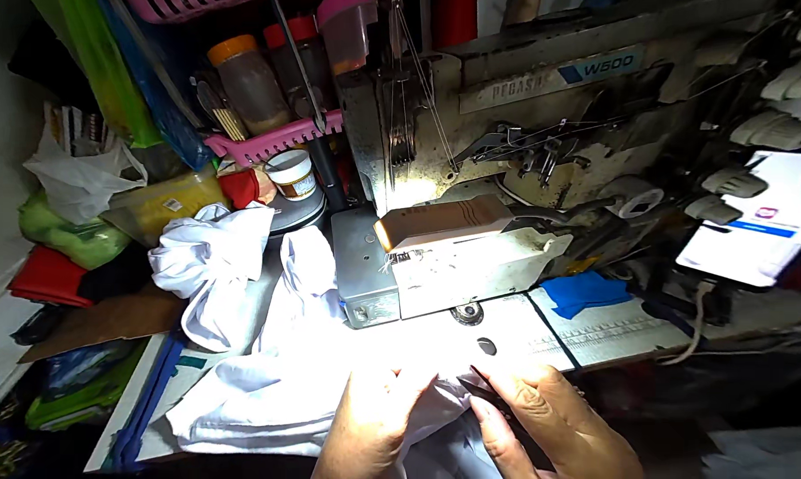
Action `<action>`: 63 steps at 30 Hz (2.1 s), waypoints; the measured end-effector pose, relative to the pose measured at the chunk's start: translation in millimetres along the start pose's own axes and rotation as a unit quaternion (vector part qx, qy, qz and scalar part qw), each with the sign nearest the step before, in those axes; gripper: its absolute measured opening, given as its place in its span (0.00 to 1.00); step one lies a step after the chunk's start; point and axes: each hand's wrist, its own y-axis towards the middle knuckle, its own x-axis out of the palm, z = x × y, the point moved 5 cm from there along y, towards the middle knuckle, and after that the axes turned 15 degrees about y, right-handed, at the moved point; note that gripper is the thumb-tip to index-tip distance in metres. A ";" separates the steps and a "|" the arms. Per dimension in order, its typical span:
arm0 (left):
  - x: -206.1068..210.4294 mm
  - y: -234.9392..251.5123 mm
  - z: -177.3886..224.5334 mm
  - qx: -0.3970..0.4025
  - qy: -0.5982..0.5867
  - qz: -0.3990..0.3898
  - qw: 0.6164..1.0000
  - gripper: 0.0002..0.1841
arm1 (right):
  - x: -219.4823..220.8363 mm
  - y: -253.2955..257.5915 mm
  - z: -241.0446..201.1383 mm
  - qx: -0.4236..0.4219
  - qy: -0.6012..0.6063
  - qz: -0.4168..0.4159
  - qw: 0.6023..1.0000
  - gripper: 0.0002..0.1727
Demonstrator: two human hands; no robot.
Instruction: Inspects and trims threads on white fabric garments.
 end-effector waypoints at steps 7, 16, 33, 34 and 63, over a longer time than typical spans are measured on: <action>0.3 -1.3 2.0 0.017 0.013 -0.004 1.000 0.11 | 0.6 -0.2 0.3 0.006 0.028 0.005 1.000 0.13; 3.0 -2.0 0.5 0.014 0.009 -0.007 1.000 0.13 | 0.5 -1.5 1.6 0.006 0.035 0.009 0.999 0.13; 8.9 0.9 -3.2 0.025 0.019 -0.014 0.999 0.10 | 1.6 -2.8 9.5 -0.038 0.113 -0.006 0.993 0.11; 11.0 0.0 -3.4 0.035 0.034 -0.019 0.999 0.10 | 0.9 -1.9 8.8 -0.039 0.167 -0.019 0.985 0.11; 14.0 0.8 -0.6 0.127 0.120 0.016 0.984 0.12 | -11.6 4.1 2.1 0.034 -0.025 -0.027 0.999 0.14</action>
